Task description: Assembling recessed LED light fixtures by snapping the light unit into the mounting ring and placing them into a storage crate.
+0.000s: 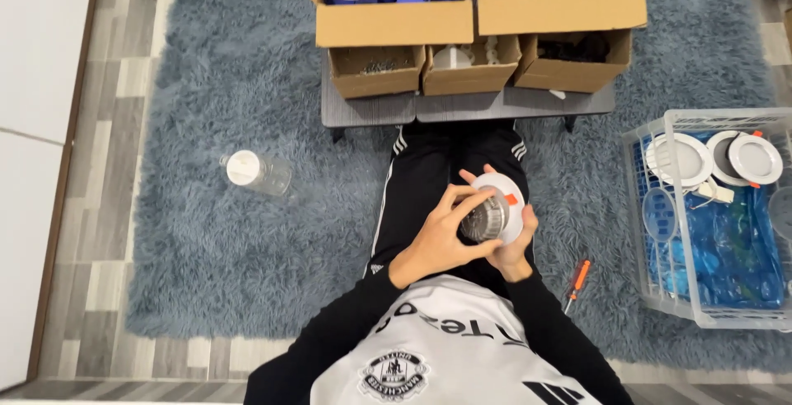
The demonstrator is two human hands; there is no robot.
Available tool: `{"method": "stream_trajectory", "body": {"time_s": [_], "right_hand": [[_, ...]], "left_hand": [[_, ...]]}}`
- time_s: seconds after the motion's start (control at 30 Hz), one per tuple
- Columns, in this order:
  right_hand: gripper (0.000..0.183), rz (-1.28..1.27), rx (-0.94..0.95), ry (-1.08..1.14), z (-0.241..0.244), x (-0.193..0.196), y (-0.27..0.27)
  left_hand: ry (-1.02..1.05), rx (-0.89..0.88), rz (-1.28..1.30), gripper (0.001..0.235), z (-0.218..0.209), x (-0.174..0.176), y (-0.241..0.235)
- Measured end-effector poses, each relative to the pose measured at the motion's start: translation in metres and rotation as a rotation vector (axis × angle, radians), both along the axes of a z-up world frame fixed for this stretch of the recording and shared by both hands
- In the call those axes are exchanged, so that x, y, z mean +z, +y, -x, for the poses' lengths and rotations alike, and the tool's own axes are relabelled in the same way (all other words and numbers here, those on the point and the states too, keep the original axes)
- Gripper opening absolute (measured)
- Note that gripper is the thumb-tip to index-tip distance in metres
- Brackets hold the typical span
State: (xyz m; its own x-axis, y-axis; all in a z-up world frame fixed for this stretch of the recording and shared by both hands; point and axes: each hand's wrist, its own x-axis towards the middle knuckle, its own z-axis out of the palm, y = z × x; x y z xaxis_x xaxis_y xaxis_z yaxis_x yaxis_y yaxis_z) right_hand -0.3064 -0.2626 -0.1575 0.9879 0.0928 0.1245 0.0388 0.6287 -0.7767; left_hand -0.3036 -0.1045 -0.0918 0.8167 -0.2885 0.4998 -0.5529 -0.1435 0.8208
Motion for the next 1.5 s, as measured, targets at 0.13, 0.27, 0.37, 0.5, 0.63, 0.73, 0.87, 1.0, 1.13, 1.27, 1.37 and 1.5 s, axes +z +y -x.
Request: {"method": "stream_trajectory", "body": {"time_s": [0.13,0.27,0.37,0.5,0.63,0.73,0.87,1.0,1.13,1.27,1.37,1.5], "right_hand": [[0.113,-0.155,0.030,0.112,-0.014,-0.006,0.005],[0.110,-0.337,0.046,0.480,-0.022,0.004,0.016],[0.083,-0.387,0.010,0.669,-0.031,0.007,0.030],[0.077,-0.209,0.088,0.729,-0.034,-0.025,0.037],[0.078,-0.065,0.007,0.657,-0.034,-0.064,0.029],[0.070,0.101,-0.124,0.577,-0.024,-0.057,0.036],[0.074,0.410,-0.136,0.402,-0.020,-0.070,0.042],[0.079,0.672,-0.059,0.283,-0.016,-0.081,0.051],[0.077,0.774,-0.025,0.256,-0.019,-0.079,0.057],[0.076,0.904,-0.022,0.226,-0.019,-0.097,0.055],[0.074,1.005,-0.012,0.208,-0.027,-0.086,0.058],[0.070,1.086,0.035,0.216,-0.029,-0.082,0.057]], "left_hand": [[0.031,0.048,-0.021,0.076,-0.004,-0.011,0.002],[0.116,0.087,-0.006,0.081,-0.001,-0.015,0.023],[0.155,0.105,0.028,0.084,-0.006,-0.014,0.053],[0.298,0.160,0.067,0.089,-0.007,-0.023,0.090],[0.285,0.243,-0.030,0.088,-0.005,-0.027,0.114],[0.320,0.267,-0.082,0.085,-0.001,-0.033,0.122],[0.340,0.269,-0.101,0.084,-0.005,-0.051,0.126],[0.321,0.289,-0.128,0.087,-0.005,-0.059,0.130],[0.333,0.285,-0.130,0.086,-0.005,-0.050,0.134],[0.317,0.274,-0.110,0.094,-0.001,-0.036,0.133],[0.260,0.251,-0.095,0.097,-0.006,-0.030,0.132],[0.199,0.199,-0.097,0.092,-0.004,-0.037,0.129]]}}
